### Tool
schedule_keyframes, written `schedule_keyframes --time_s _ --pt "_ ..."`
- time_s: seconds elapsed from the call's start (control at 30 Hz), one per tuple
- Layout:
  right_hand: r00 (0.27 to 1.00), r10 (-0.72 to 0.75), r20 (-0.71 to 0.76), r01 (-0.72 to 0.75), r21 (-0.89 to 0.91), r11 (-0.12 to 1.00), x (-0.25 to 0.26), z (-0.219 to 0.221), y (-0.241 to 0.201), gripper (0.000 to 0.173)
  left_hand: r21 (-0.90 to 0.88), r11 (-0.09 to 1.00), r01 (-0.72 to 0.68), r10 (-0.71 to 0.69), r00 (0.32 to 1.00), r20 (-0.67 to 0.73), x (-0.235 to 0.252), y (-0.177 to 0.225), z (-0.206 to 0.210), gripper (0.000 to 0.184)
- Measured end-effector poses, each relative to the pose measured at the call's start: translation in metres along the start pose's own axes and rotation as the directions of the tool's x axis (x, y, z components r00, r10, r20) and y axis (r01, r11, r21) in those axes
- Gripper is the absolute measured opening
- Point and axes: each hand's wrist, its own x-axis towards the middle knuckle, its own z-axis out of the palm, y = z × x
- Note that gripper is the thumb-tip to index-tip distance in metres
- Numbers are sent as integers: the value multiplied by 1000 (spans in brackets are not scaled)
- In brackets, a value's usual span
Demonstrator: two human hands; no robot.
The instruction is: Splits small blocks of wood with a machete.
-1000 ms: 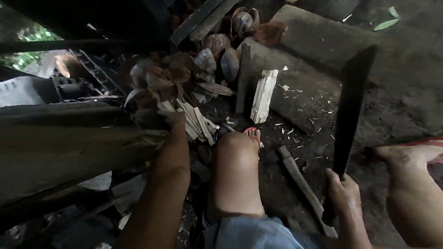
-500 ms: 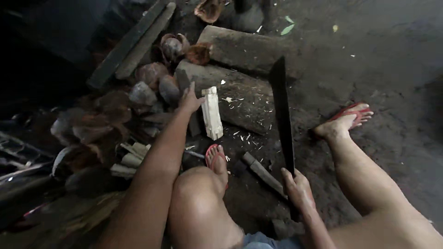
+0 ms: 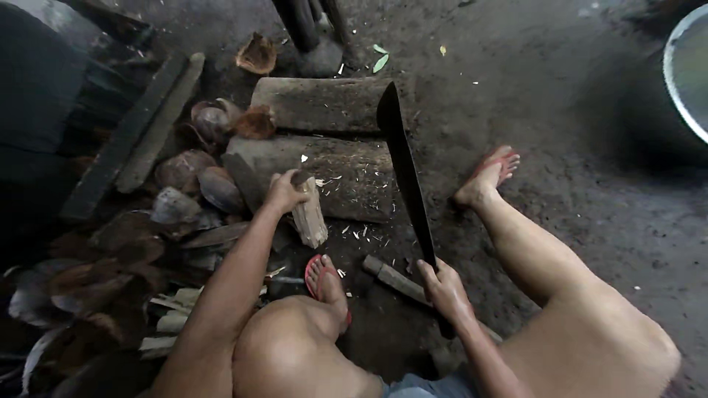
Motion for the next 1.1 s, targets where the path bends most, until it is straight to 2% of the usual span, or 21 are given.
schedule_keyframes --time_s 0.13,0.23,0.33,0.47,0.53,0.6,0.73,0.83,1.0,1.1 --pt "999 -40 -10 39 -11 999 -10 -1 -1 42 38 977 -212 214 974 -74 -45 60 -45 81" --pt "995 -91 -34 90 -28 996 -18 -5 -4 42 79 910 -406 413 902 -126 -61 98 -75 80" --pt "982 -171 -74 170 -28 985 -22 -5 -10 44 92 854 -512 520 836 -177 -66 125 -75 82" --pt "952 -285 -114 284 -28 958 -27 -1 -19 49 104 874 -475 485 835 -261 -64 132 -25 78" --pt "931 -336 -142 334 -39 942 -28 0 -24 48 39 895 -444 427 829 -360 -60 126 2 72" --pt "921 -360 -150 358 -45 933 -32 -2 -31 48 -57 898 -436 378 832 -407 -62 125 10 68" --pt "896 -412 -164 409 -51 911 -31 -2 -42 43 -231 829 -509 394 825 -406 -71 116 7 43" --pt "882 -439 -169 435 -66 898 -29 0 -54 40 -424 715 -556 383 819 -428 -72 113 12 34" --pt "903 -402 -150 372 -193 908 -22 4 -66 38 -652 605 -457 236 885 -401 -88 130 29 32" --pt "961 -270 -62 242 -290 926 -17 1 -70 39 -681 576 -452 215 888 -407 -90 135 35 30"
